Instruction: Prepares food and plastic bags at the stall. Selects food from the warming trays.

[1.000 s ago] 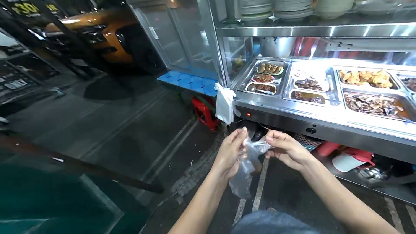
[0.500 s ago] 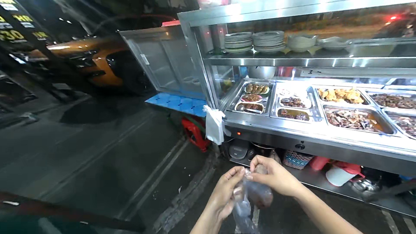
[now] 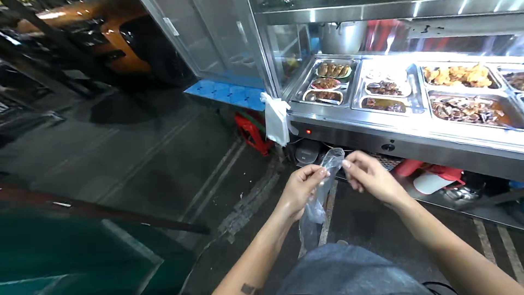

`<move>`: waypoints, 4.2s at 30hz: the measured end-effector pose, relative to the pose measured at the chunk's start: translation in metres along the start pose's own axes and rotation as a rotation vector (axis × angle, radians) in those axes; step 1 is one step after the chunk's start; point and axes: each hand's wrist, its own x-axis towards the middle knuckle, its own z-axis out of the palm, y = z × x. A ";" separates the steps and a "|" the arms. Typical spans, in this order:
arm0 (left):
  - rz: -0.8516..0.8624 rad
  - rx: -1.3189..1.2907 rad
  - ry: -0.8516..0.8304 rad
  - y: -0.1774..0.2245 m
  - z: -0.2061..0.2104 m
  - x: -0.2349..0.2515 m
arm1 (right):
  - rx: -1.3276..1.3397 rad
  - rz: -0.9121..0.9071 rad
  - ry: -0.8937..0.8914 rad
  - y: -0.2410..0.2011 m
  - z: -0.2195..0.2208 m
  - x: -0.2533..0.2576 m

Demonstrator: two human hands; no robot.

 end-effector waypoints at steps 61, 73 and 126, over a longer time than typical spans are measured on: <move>-0.017 -0.351 -0.066 -0.025 0.070 0.181 | 1.270 -0.009 -0.110 0.042 -0.071 0.180; 0.006 -0.460 0.008 0.030 0.010 0.423 | -0.009 0.205 0.478 0.045 -0.093 0.473; -0.112 -0.327 0.132 0.053 -0.045 0.755 | -0.724 0.381 0.266 0.167 -0.210 0.878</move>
